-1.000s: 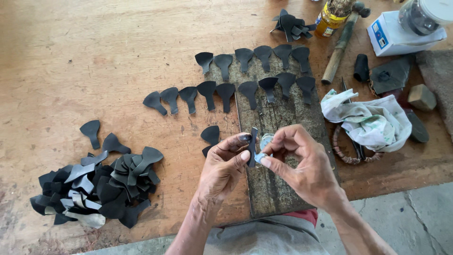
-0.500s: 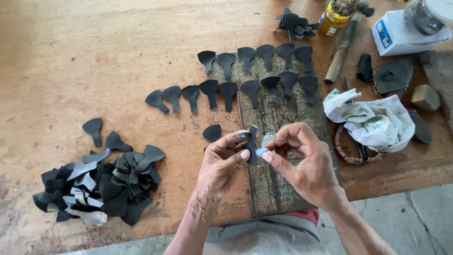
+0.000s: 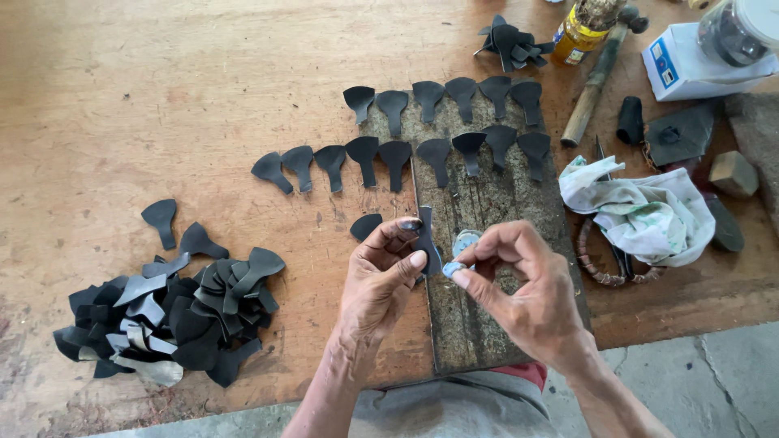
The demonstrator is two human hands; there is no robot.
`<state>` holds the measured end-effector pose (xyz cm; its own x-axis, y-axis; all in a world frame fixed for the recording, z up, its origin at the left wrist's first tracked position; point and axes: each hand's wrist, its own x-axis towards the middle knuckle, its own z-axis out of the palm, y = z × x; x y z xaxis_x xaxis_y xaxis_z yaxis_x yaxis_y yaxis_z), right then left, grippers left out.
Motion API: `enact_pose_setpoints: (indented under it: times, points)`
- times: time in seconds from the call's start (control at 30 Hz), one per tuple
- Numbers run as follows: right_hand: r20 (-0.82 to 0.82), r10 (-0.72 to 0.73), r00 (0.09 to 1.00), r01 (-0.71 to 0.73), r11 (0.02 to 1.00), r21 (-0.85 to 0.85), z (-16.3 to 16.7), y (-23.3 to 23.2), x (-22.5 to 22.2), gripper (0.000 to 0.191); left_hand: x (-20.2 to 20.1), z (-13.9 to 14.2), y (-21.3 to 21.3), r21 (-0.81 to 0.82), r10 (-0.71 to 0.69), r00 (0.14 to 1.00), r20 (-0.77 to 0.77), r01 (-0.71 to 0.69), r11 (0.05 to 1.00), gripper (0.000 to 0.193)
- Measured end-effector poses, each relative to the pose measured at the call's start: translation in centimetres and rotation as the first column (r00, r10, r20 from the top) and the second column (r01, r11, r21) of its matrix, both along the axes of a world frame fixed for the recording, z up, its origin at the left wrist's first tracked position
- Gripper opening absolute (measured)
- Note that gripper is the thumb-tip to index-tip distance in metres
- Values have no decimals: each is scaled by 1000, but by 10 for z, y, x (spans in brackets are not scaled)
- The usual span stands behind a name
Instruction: The person sits at a workbench applying glue from a small container onto black rubber shoe components one at a time, then places each treated piece in rows on a board. They open a green glue bottle, wipe their hands and the work surface with a cloth, gather finished pieces into a pile, and handle a jar of polish-like material.
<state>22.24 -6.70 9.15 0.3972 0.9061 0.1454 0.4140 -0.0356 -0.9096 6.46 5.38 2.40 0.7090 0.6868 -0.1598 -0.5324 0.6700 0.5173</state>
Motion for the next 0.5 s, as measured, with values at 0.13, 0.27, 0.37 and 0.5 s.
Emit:
enact_pose_setpoints:
  times: [0.13,0.27,0.37,0.5]
  points:
    - [16,-4,1000,3,998,63,-1,4,-3,30,-1,7,-1,3,-18,997,-70,19,1000,71]
    - [-62,-21,998,26,996,85,0,5,-5,34,-3,9,0,12,-77,987,-142,80,997,81]
    - [1,17,1000,-17,999,31,1,5,-4,33,-3,7,0,9,-78,986,-144,80,997,82]
    - [-50,-23,998,27,996,80,3,8,0,36,-2,5,0,-2,-100,987,-126,100,995,81]
